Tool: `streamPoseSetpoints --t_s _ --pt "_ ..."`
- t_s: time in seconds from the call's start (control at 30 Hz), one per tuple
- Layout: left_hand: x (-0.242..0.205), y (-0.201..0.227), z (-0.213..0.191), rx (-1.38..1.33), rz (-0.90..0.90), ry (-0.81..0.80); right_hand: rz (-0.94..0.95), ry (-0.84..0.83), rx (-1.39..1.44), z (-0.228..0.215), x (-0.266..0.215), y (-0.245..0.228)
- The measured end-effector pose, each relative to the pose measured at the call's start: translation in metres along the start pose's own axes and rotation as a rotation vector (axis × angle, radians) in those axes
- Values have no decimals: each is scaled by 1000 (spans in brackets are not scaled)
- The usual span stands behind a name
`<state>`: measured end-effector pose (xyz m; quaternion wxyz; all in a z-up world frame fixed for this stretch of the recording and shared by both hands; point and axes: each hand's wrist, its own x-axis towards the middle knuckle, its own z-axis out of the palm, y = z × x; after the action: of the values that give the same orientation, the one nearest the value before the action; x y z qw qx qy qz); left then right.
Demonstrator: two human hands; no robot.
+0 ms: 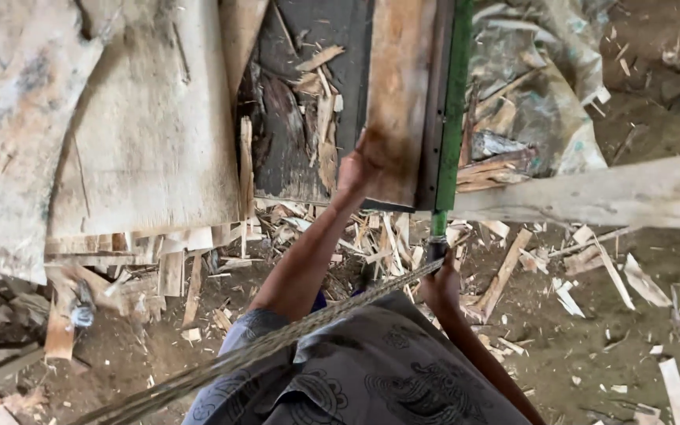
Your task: Trim thin sheets of bark or wood veneer using a manual guillotine-style cutter.
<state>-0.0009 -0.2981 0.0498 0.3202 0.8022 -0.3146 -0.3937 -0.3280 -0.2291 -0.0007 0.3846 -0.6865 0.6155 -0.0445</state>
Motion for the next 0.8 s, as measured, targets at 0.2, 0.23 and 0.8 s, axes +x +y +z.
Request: streamPoseSetpoints --t_s 0.2,0.23,0.8 --pt "29 -115 -7 -1433 -322 -139 -90 -47 127 -57 -30 -64" --pt "-1 -97 -30 -1435 -304 -138 -104 -40 129 -57 -29 -63" --pt "-169 -116 -84 -519 106 86 -100 -69 342 -106 -57 -97"
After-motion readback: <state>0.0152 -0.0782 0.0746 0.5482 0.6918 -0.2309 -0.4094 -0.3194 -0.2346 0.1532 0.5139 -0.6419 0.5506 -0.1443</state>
